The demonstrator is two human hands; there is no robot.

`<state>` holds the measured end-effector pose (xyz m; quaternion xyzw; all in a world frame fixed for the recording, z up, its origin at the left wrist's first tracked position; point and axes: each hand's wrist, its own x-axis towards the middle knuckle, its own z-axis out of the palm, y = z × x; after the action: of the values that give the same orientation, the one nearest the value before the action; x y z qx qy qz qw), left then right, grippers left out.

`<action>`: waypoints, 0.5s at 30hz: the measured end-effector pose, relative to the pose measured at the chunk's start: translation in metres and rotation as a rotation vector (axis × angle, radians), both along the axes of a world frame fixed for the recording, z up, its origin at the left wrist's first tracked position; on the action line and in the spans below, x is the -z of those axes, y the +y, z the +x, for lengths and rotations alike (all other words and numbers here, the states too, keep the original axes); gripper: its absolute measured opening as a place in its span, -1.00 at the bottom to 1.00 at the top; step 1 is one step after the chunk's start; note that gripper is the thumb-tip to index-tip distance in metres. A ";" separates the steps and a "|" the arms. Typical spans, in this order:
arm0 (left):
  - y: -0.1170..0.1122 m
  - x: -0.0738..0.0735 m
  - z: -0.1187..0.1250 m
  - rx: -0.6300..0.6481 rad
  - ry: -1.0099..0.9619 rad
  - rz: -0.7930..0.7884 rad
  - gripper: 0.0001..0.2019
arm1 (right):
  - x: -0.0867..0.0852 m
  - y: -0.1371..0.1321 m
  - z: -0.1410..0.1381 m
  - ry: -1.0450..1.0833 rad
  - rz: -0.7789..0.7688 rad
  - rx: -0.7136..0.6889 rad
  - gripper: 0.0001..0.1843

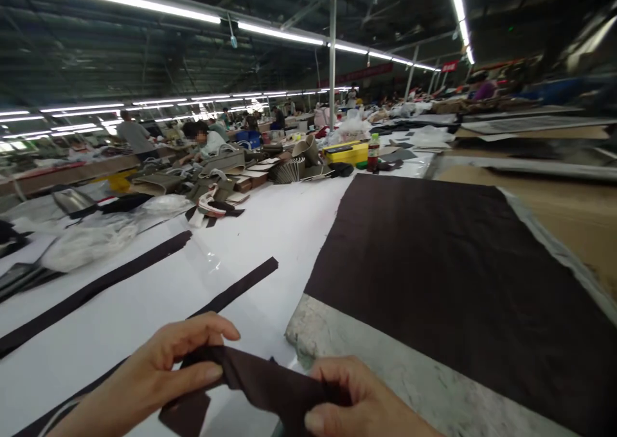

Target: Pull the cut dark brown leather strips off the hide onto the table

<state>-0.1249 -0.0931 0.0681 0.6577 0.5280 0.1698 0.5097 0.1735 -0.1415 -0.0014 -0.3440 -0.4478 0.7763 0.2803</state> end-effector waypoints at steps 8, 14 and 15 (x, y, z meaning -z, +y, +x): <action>0.068 0.048 0.051 0.324 0.145 -0.099 -0.65 | 0.028 -0.070 0.176 -0.292 0.120 0.320 -0.45; 0.109 0.096 0.131 0.489 0.176 0.018 -0.68 | 0.064 -0.124 0.289 -0.687 0.181 0.659 -0.44; 0.114 0.104 0.138 0.491 0.183 0.031 -0.66 | 0.072 -0.131 0.299 -0.716 0.171 0.692 -0.44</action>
<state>0.0132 0.0208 -0.0354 0.7863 0.3939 -0.0110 0.4759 0.4729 -0.2724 -0.0732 -0.6928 -0.4377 0.4317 0.3769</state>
